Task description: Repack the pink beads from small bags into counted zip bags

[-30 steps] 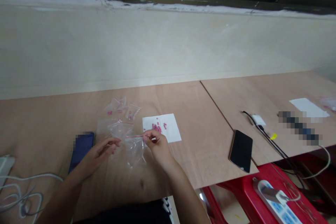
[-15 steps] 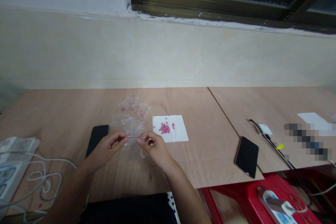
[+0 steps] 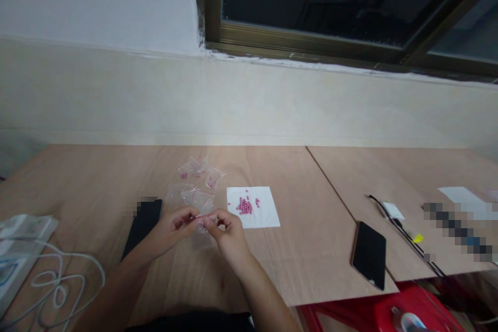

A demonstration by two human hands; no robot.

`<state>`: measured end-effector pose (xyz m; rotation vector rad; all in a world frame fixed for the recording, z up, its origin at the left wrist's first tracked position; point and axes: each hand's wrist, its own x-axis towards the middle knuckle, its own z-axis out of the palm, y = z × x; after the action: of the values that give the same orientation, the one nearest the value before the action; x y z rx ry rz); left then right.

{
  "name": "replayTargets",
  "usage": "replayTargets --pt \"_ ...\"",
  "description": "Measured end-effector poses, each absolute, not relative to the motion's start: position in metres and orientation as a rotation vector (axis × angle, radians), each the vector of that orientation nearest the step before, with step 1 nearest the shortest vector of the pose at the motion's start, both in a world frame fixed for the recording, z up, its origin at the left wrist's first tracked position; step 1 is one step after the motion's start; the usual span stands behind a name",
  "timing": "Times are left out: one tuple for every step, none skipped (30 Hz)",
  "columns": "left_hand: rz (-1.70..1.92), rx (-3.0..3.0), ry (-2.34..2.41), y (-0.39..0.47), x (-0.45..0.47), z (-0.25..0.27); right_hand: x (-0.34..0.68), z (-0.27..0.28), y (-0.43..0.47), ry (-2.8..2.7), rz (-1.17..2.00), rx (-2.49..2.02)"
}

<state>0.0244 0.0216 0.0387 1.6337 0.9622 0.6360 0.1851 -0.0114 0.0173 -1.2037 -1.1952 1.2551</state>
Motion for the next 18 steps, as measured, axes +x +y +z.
replayTargets --pt "0.637 1.602 0.961 0.021 0.023 0.039 0.186 0.018 -0.012 -1.164 1.242 -1.22" --pt "0.632 1.575 0.96 0.02 0.021 0.039 0.187 0.018 -0.012 -1.139 1.227 -1.236" --pt "0.621 1.557 0.96 0.019 0.019 0.039 0.188 0.019 -0.013 -1.121 1.219 -1.248" --pt "0.608 1.548 0.965 0.017 0.017 0.039 0.189 0.02 -0.013 -1.112 1.22 -1.256" --pt "0.596 1.55 0.973 0.016 0.015 0.037 0.189 0.021 -0.014 -1.108 1.233 -1.261" --pt "0.584 1.557 0.984 0.015 0.013 0.036 0.189 0.021 -0.014 -1.11 1.254 -1.264" --pt "0.578 1.564 0.997 0.015 0.012 0.034 0.189 0.02 -0.015 -1.115 1.271 -1.266" --pt "0.579 1.57 1.012 0.014 0.011 0.033 0.189 0.018 -0.016 -1.125 1.281 -1.267" --pt "0.586 1.571 1.025 0.014 0.01 0.031 0.188 0.016 -0.016 -1.133 1.285 -1.266" --pt "0.593 1.568 1.035 0.013 0.009 0.03 0.187 0.013 -0.017 -1.134 1.284 -1.261" --pt "0.6 1.56 1.04 0.013 0.008 0.029 0.187 0.009 -0.017 -1.129 1.284 -1.255" --pt "0.608 1.548 1.04 0.012 0.007 0.028 0.187 0.006 -0.018 -1.115 1.285 -1.25" --pt "0.612 1.536 1.035 0.012 0.006 0.028 0.187 0.003 -0.018 -1.096 1.29 -1.245" --pt "0.611 1.524 1.024 0.011 0.005 0.028 0.187 0.001 -0.018 -1.078 1.299 -1.24" --pt "0.609 1.511 1.012 0.01 0.003 0.028 0.188 -0.001 -0.018 -1.061 1.306 -1.233" --pt "0.601 1.499 0.998 0.009 0.002 0.028 0.188 -0.001 -0.018 -1.048 1.315 -1.226" --pt "0.59 1.487 0.982 0.008 0.001 0.028 0.188 0.0 -0.018 -1.039 1.325 -1.218" --pt "0.578 1.474 0.97 0.007 0.0 0.028 0.187 0.001 -0.017 -1.032 1.333 -1.209"
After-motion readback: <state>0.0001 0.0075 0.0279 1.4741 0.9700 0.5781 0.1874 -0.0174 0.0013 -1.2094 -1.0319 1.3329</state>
